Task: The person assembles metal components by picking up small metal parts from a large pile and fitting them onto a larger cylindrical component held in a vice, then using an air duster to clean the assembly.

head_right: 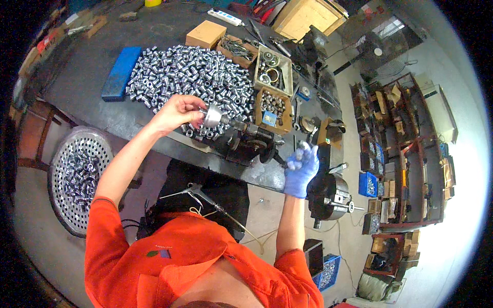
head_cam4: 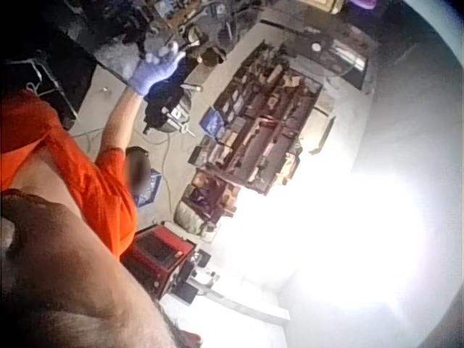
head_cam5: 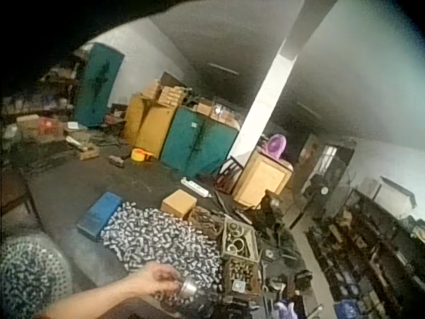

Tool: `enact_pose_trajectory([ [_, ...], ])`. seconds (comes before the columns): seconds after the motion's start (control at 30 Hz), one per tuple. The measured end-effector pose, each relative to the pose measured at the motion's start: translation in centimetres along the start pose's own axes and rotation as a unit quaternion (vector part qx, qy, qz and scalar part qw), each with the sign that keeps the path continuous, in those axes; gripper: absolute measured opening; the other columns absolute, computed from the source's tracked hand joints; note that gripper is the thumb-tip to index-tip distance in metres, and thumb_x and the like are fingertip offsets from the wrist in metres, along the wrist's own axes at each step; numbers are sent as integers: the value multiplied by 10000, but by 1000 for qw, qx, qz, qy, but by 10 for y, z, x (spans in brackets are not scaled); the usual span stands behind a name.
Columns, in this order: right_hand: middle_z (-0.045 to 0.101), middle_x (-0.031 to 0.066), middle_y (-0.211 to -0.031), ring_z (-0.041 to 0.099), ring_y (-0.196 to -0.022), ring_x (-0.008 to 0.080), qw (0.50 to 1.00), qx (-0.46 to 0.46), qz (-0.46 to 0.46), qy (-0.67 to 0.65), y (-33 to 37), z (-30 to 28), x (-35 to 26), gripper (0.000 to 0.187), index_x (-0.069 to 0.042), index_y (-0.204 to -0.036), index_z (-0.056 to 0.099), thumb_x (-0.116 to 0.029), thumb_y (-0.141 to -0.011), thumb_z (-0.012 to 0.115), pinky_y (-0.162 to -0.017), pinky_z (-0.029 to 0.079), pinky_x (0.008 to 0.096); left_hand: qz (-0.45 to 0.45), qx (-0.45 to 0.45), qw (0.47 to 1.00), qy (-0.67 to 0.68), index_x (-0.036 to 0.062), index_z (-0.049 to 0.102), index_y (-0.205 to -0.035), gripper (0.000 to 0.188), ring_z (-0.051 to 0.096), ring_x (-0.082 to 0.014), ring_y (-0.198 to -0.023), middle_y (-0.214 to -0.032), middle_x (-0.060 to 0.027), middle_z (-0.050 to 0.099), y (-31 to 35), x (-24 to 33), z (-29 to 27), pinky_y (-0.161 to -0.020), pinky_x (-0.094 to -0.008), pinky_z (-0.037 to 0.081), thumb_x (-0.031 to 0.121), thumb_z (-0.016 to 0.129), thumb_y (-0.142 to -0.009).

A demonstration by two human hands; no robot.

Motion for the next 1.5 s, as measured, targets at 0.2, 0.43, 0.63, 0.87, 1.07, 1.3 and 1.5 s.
enact_pose_trajectory([
  [0.2, 488, 15, -576, 344, -385, 59, 995, -57, 17, -77, -83, 5, 9, 337, -44, -852, 570, -364, -901, 477, -307, 266, 197, -28, 56, 985, -159, 6, 566, -775, 334, 557, -90, -531, -590, -35, 565, 2, -4, 6, -475, -227, 441, 308, 500, -903],
  [0.43, 529, -12, -581, 438, -425, 69, 984, 143, -59, 88, -101, -80, 65, 332, -63, -777, 597, -374, -872, 528, -353, 317, 193, 22, 181, 931, -316, -26, 567, -691, 494, 559, -398, -640, -631, -238, 544, 3, 8, 1, -575, -447, 412, 380, 394, -914],
  [0.63, 500, -47, -636, 396, -465, 14, 997, 67, 34, -11, -47, -65, 87, 192, -133, -795, 519, -293, -900, 508, -348, 262, 155, 75, 215, 898, -378, -9, 559, -654, 472, 562, -391, -584, -605, -217, 554, 6, 17, 8, -539, -463, 428, 331, 369, -921],
  [0.87, 475, 1, -513, 397, -392, 77, 993, 117, -6, -19, 14, -63, 57, 269, -73, -743, 580, -307, -873, 551, -322, 283, 227, 119, 196, 867, -442, -4, 533, -661, 430, 541, -395, -591, -592, -218, 529, 7, 28, 15, -544, -461, 415, 278, 360, -935],
  [1.07, 445, 18, -481, 344, -360, 89, 997, 74, -30, -8, 20, -29, 15, 395, -26, -732, 614, -385, -869, 524, -315, 264, 208, 116, 186, 843, -491, -1, 558, -608, 491, 562, -383, -581, -578, -210, 552, 6, 19, 16, -558, -467, 443, 301, 344, -930],
  [1.3, 546, 7, -577, 394, -392, 64, 997, -16, -79, -13, -34, 6, -17, 274, -64, -795, 598, -319, -876, 541, -304, 271, 193, 73, 152, 882, -440, -20, 540, -597, 544, 537, -393, -553, -540, -206, 525, 1, 15, 12, -537, -458, 426, 373, 357, -926],
  [1.5, 539, 36, -559, 403, -386, 74, 997, -26, -54, -43, -45, 6, -14, 336, -22, -802, 594, -333, -892, 503, -308, 292, 207, -35, 85, 955, -283, 9, 523, -604, 549, 529, -349, -514, -501, -159, 509, -1, -10, 7, -490, -411, 401, 437, 376, -915],
])
Point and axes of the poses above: each hand's wrist, its own y-axis away from the middle knuckle, its own z-axis out of the palm, x = y × z, the point moved 10 cm from there along -y, towards the middle knuckle
